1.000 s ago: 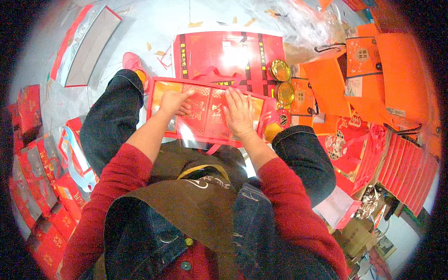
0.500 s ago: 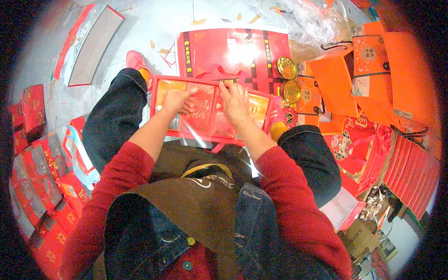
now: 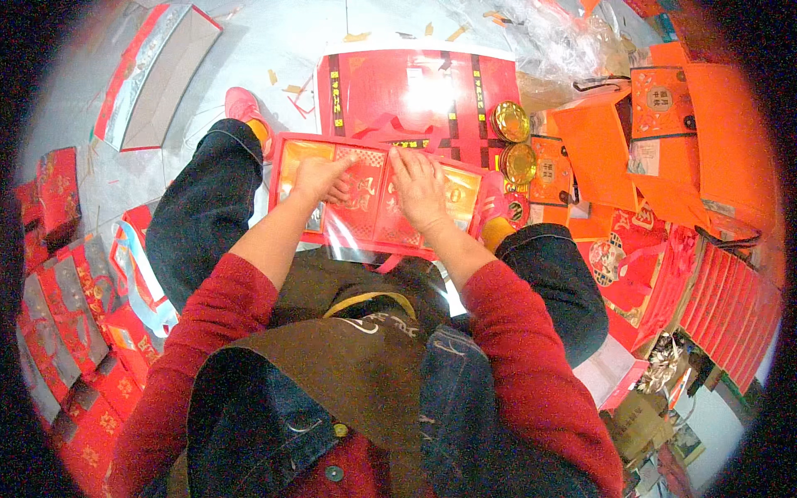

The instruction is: The person sits on the floor and assembles red gift boxes by inserting smaller inner boxes into a larger outer box, then placing a clear plastic cover on top. They repeat this process with multiple boxes, occasionally adjusting the plastic cover and stacking completed boxes.

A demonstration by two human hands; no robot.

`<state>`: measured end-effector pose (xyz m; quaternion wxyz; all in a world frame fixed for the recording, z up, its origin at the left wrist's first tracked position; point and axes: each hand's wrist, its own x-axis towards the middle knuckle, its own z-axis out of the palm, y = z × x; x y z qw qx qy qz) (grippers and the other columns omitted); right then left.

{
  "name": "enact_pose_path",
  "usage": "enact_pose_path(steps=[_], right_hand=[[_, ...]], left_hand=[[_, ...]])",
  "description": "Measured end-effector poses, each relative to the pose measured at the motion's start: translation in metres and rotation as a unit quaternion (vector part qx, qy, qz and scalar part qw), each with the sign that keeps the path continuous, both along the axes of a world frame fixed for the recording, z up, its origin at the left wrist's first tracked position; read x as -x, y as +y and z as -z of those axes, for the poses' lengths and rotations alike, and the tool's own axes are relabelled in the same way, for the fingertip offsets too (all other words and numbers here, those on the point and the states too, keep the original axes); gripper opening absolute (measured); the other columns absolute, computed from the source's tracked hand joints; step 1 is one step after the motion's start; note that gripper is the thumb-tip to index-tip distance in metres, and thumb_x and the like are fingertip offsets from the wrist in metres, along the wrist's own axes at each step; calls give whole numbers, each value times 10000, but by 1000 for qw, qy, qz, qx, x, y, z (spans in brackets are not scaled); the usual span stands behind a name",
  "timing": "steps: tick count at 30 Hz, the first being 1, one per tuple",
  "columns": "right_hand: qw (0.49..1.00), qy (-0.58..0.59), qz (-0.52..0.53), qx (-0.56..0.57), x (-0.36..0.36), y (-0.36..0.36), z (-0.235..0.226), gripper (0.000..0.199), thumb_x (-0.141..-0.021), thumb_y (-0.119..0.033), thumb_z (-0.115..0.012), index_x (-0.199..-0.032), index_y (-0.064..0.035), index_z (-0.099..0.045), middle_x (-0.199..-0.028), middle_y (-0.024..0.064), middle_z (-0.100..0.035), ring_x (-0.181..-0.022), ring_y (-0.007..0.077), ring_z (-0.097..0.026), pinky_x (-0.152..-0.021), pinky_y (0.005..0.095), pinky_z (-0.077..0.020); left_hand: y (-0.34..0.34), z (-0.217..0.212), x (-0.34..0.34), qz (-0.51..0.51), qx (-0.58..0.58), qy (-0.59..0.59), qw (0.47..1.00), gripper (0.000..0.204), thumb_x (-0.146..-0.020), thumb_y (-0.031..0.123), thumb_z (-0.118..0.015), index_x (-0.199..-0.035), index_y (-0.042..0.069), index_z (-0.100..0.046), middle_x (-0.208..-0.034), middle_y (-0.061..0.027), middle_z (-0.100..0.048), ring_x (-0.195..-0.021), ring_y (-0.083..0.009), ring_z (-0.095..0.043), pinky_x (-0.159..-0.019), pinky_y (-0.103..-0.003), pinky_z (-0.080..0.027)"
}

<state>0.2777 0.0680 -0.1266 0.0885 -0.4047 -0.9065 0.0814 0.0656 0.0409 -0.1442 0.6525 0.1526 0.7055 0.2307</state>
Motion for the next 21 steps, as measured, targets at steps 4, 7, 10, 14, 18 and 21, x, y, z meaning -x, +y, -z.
enact_pose_path(steps=[4, 7, 10, 14, 18, 21], right_hand=[[996, -45, 73, 0, 12, -3, -5, 601, -813, -202, -578, -1354, -71, -351, -1392, 98, -341, -1279, 266, -324, -1046, 505, -219], [996, -74, 28, 41, 11, -6, -7, 678, -835, -283, -559, -1400, -58, -257, -1482, 87, -197, -1371, 254, -182, -1089, 515, -123], [995, -80, 42, 42, 17, -8, -6, 684, -836, -317, -558, -1399, -63, -262, -1483, 80, -203, -1372, 251, -177, -1091, 515, -117], [996, -52, 6, 75, 5, 2, -10, 695, -842, -332, -556, -1406, -65, -251, -1484, 85, -202, -1375, 259, -166, -1093, 507, -109], [984, -33, 173, 24, -39, 5, -16, 681, -858, -308, -541, -1402, -35, -236, -1478, 129, -203, -1378, 277, -156, -1093, 522, -89], [982, -77, 147, 90, -53, -10, -13, 712, -842, -315, -557, -1401, -19, -229, -1486, 133, -174, -1383, 275, -140, -1080, 564, -78]], left_hand=[[2, -2, 1, 10, 1, 14, 1000, 506, -764, 456, -678, -697, -40, -605, -615, -155, -625, -479, -215, -618, -435, -301, -503], [3, 1, 2, 1, 25, -5, 1000, 517, -761, 470, -678, -714, -39, -601, -610, -151, -620, -477, -220, -616, -432, -304, -501], [2, 1, 3, -12, 23, -12, 1000, 532, -752, 480, -686, -734, -43, -592, -598, -143, -604, -468, -226, -611, -425, -313, -500], [2, 1, 2, -10, 4, -13, 1000, 527, -753, 463, -693, -738, -53, -586, -589, -142, -595, -464, -222, -611, -419, -307, -498], [4, 4, 6, -15, 1, -34, 999, 523, -755, 456, -696, -745, -55, -585, -584, -138, -589, -470, -225, -616, -410, -304, -493], [1, 6, 2, -15, 9, -42, 999, 526, -756, 461, -693, -748, -54, -586, -579, -136, -585, -470, -228, -616, -403, -304, -486]])
